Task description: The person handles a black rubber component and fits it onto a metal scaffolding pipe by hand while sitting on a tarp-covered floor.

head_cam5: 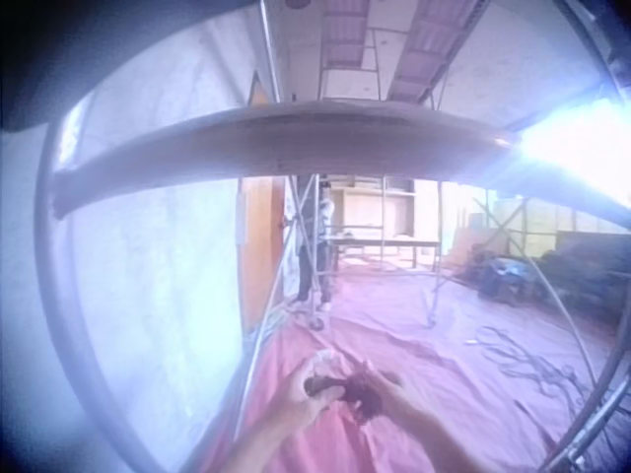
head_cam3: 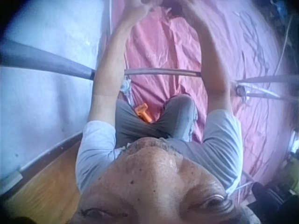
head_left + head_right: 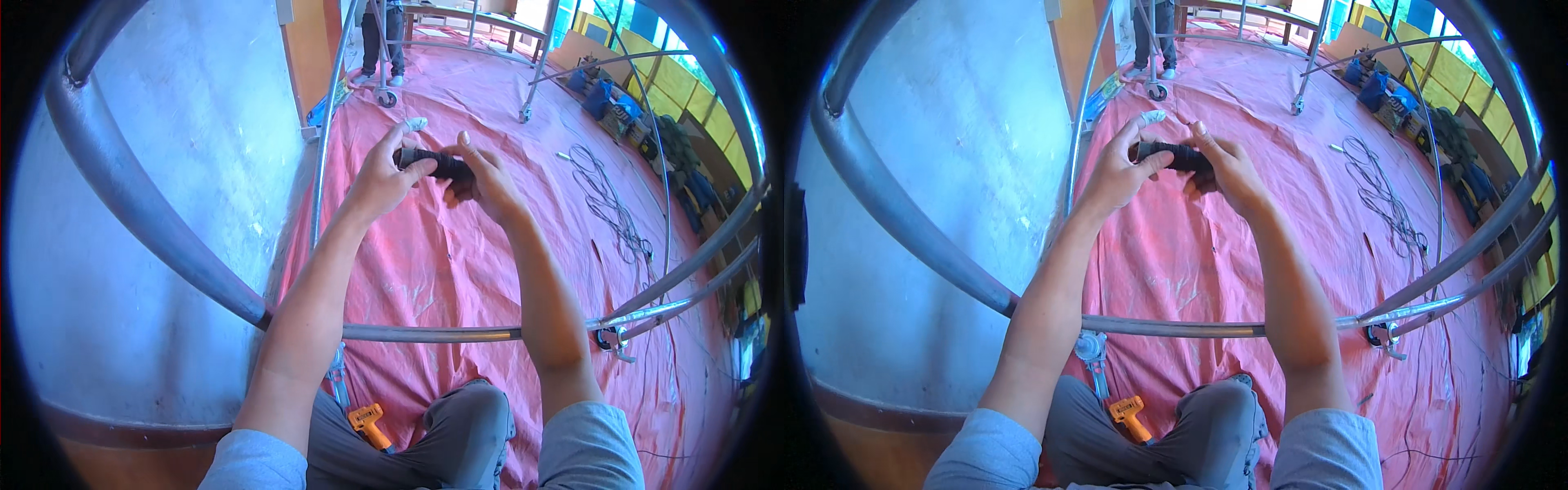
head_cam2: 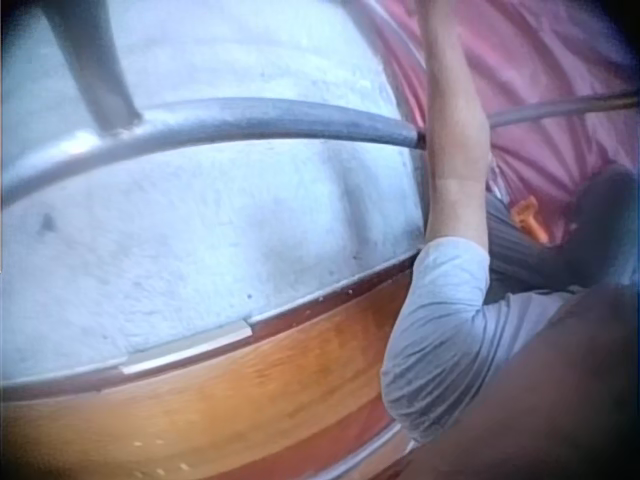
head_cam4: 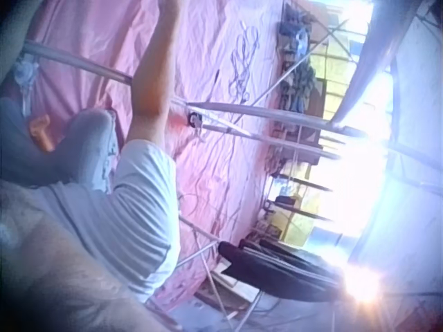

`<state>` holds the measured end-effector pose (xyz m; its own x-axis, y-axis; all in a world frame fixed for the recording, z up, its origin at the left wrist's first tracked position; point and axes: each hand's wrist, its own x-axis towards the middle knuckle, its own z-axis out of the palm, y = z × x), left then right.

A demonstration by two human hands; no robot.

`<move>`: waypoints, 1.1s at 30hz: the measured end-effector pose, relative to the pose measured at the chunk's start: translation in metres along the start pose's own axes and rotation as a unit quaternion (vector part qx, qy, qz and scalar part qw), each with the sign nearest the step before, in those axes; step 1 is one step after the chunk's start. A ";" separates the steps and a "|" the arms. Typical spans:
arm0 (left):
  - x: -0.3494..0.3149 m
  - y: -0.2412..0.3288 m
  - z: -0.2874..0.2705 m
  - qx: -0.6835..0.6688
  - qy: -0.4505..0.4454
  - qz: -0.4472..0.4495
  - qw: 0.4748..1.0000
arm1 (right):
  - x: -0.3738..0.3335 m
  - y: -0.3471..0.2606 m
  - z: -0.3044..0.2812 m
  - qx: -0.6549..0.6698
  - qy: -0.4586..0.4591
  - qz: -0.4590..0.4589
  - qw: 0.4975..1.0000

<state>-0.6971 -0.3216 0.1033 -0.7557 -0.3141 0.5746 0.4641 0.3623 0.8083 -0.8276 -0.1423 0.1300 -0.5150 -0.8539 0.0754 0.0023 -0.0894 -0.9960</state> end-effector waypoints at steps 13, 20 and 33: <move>-0.002 0.006 -0.001 -0.026 0.014 -0.138 0.990 | 0.012 0.018 0.009 -0.087 0.059 -0.185 0.977; 0.001 -0.001 0.001 0.025 0.039 -0.050 0.998 | 0.004 0.007 0.012 -0.039 0.037 -0.103 0.993; 0.002 0.007 0.001 0.011 0.046 0.003 0.999 | 0.010 0.019 0.006 0.022 0.005 -0.071 0.997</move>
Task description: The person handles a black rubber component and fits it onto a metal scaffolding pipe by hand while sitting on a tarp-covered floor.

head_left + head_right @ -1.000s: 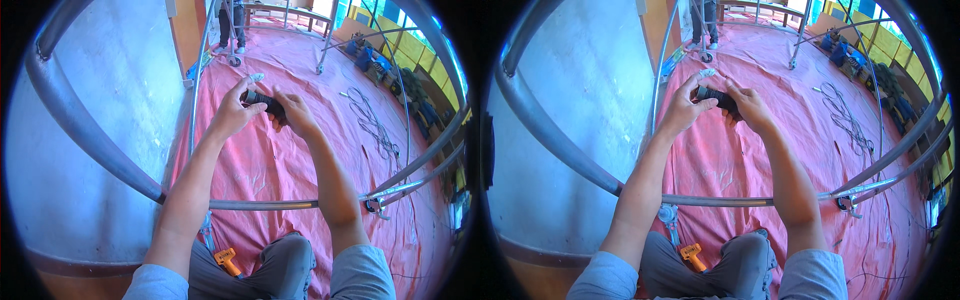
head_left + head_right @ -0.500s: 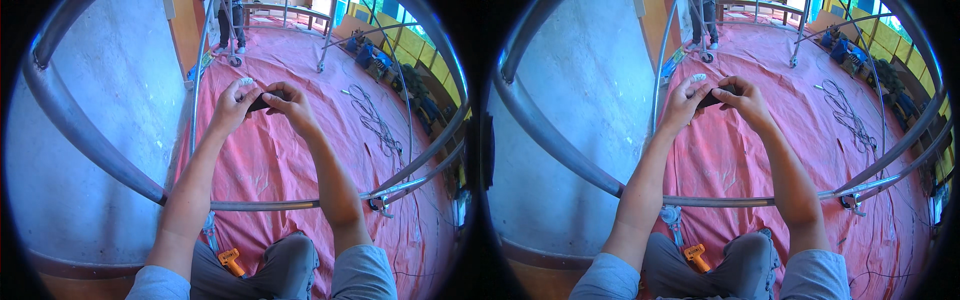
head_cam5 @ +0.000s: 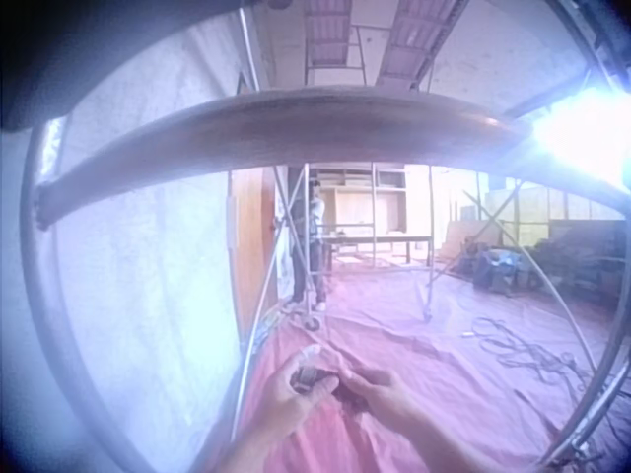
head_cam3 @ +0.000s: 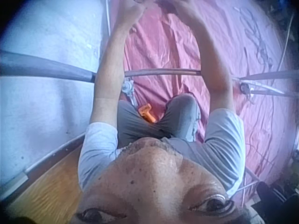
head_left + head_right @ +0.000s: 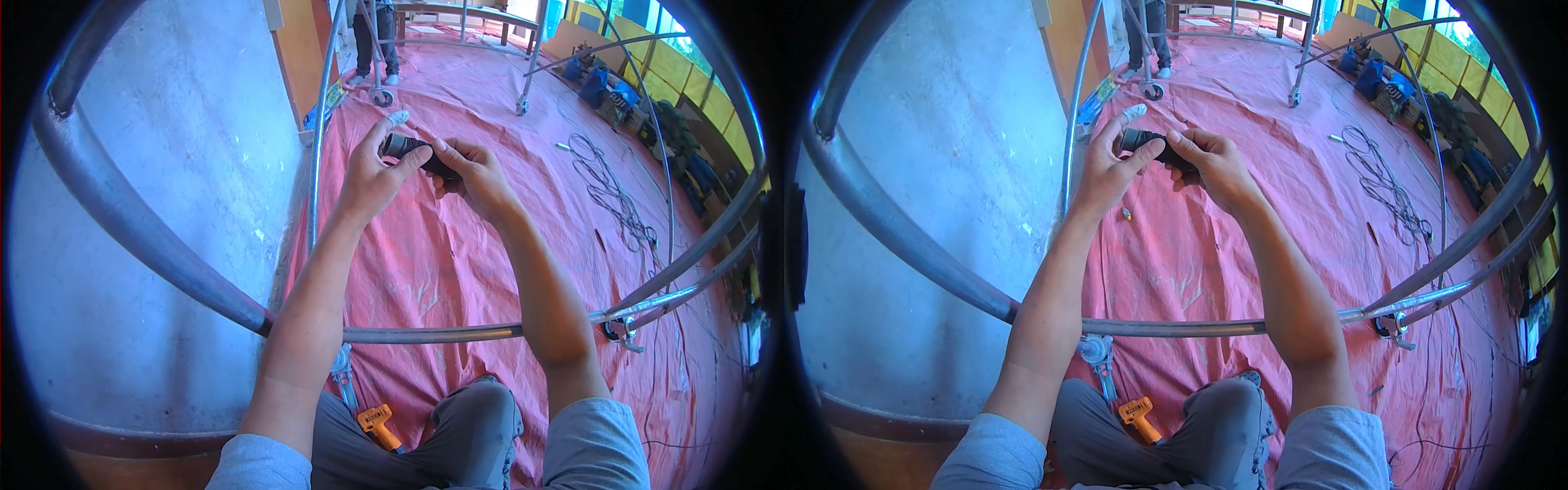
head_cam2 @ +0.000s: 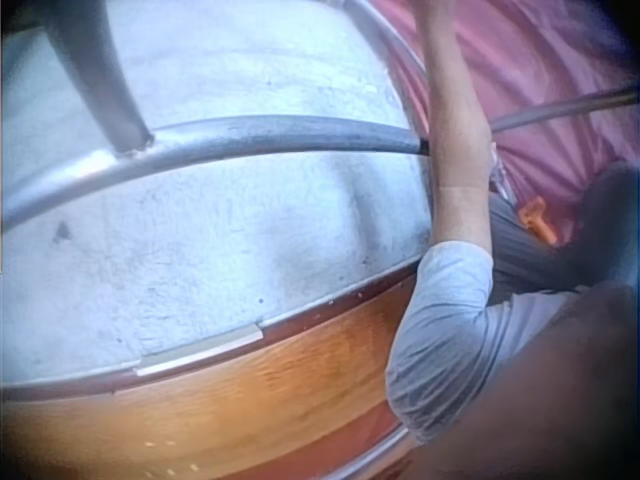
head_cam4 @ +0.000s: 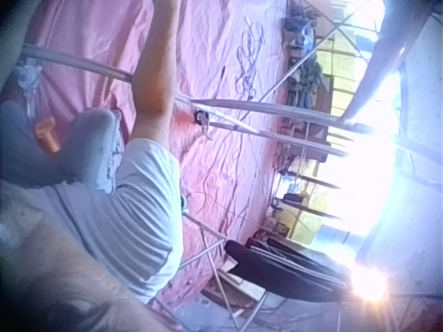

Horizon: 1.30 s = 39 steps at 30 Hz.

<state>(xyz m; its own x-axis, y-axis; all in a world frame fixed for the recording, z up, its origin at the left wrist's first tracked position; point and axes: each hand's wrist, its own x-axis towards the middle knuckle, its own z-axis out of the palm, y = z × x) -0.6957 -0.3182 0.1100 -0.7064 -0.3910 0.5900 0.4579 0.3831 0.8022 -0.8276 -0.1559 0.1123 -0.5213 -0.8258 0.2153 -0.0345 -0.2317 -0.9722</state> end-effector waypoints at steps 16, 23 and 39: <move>-0.001 -0.001 0.000 -0.003 -0.003 0.027 1.000 | 0.002 0.002 0.004 0.127 0.001 -0.092 0.988; -0.004 0.016 0.002 0.000 0.003 0.046 0.999 | -0.005 -0.013 -0.008 0.073 -0.041 0.064 0.994; 0.002 -0.004 -0.006 0.057 0.007 0.003 0.998 | -0.004 -0.001 0.004 0.095 -0.041 -0.035 0.994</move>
<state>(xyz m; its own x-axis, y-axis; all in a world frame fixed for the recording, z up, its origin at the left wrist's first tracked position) -0.6958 -0.3255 0.1080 -0.6953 -0.4005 0.5968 0.3972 0.4778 0.7835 -0.8226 -0.1545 0.1130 -0.4513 -0.8418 0.2960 0.0983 -0.3766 -0.9212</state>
